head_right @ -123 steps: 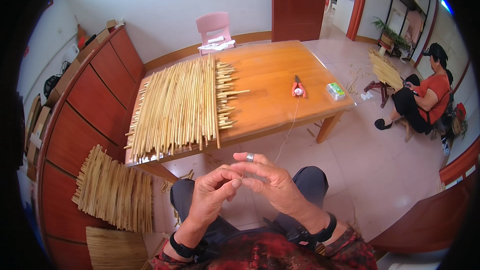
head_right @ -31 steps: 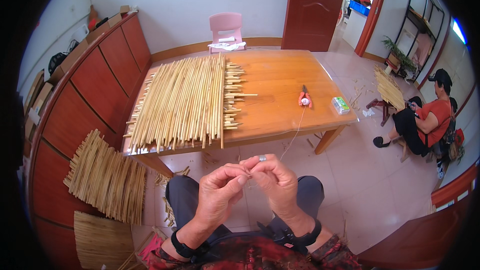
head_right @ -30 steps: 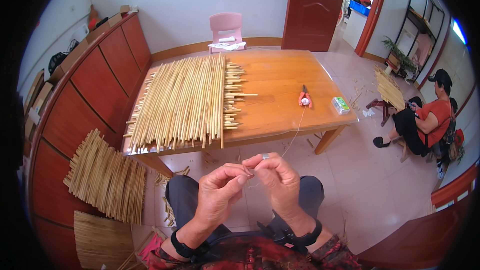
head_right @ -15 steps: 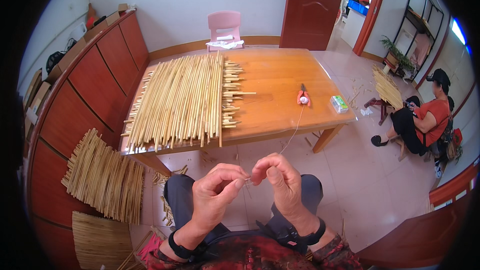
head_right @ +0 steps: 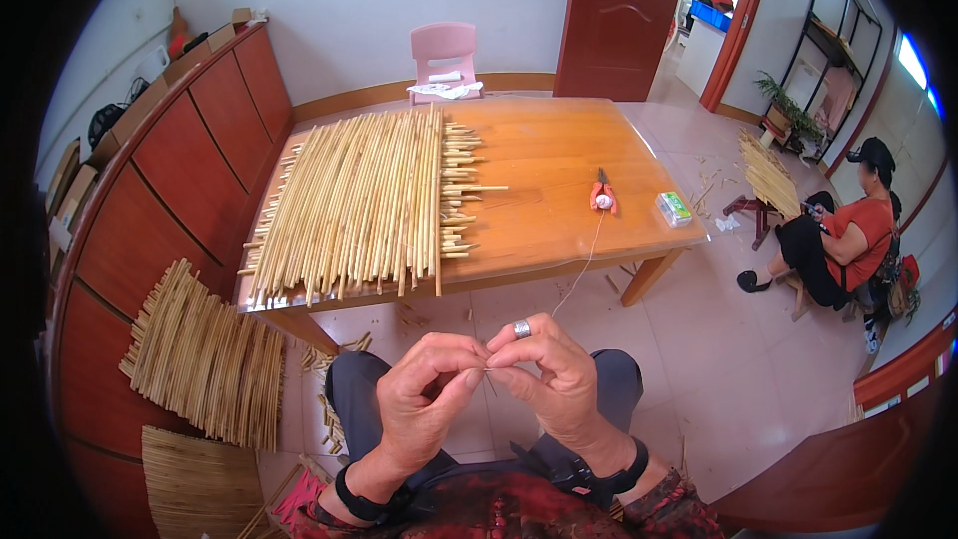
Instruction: The person threads a needle and handles a thin string while wearing a thimble on their finger, with numerous bamboo sticks laid out on a table.
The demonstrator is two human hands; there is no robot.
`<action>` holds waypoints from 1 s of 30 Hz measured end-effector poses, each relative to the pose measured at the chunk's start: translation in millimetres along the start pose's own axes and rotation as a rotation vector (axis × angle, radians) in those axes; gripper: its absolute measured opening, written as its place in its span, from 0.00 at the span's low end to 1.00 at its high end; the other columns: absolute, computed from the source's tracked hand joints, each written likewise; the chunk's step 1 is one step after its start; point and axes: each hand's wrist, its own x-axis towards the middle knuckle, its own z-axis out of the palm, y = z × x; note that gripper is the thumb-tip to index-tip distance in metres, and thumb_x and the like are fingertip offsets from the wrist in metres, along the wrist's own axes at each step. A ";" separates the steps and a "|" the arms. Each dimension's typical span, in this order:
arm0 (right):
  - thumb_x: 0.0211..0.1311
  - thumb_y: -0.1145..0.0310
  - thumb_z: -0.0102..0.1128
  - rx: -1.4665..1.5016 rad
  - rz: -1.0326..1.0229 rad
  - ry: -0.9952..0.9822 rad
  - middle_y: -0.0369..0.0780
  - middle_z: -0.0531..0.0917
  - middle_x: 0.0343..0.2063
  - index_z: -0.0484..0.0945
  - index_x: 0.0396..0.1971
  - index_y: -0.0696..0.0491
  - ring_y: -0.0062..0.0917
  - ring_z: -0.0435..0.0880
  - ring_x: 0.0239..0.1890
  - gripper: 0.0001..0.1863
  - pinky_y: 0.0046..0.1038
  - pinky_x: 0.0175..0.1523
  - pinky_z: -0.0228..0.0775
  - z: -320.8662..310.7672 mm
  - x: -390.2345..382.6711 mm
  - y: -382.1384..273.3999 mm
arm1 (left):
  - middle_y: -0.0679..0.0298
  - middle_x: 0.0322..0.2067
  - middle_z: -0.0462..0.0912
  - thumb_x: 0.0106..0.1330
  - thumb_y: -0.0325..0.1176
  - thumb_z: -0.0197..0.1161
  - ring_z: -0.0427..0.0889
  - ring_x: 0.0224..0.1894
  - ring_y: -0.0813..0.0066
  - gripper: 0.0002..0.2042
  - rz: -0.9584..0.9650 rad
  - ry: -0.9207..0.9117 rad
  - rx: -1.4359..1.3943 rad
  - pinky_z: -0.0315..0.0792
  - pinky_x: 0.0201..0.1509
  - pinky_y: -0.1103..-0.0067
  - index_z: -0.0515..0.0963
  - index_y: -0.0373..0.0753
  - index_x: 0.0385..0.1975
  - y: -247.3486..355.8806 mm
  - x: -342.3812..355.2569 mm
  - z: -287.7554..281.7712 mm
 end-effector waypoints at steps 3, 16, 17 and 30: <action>0.47 0.81 0.60 0.023 0.032 0.018 0.39 0.73 0.33 0.74 0.29 0.57 0.21 0.72 0.36 0.07 0.21 0.43 0.64 0.1 -0.8 -0.9 | 0.62 0.32 0.75 0.53 0.17 0.57 0.74 0.33 0.80 0.06 -0.009 -0.006 -0.002 0.66 0.31 0.88 0.76 0.33 0.29 -0.8 -0.7 0.7; 0.47 0.87 0.54 -0.112 -0.052 0.065 0.40 0.72 0.31 0.72 0.27 0.60 0.18 0.73 0.30 0.07 0.16 0.35 0.68 4.8 5.5 -1.3 | 0.63 0.33 0.75 0.52 0.17 0.58 0.72 0.28 0.86 0.06 -0.038 0.061 -0.001 0.64 0.25 0.90 0.76 0.34 0.29 -5.0 0.4 9.7; 0.47 0.87 0.54 -0.112 -0.051 0.065 0.40 0.72 0.31 0.72 0.27 0.60 0.18 0.73 0.30 0.07 0.16 0.35 0.68 5.1 5.4 -1.0 | 0.63 0.33 0.75 0.52 0.17 0.58 0.72 0.28 0.86 0.06 -0.039 0.060 -0.001 0.64 0.25 0.90 0.76 0.34 0.29 -5.9 0.4 10.3; 0.57 0.76 0.53 0.227 0.395 0.000 0.37 0.76 0.28 0.72 0.33 0.60 0.18 0.76 0.28 0.05 0.19 0.37 0.70 1.5 -1.9 3.3 | 0.62 0.35 0.75 0.55 0.19 0.57 0.72 0.31 0.85 0.04 -0.201 0.118 -0.363 0.65 0.30 0.90 0.76 0.33 0.29 -13.0 0.6 3.3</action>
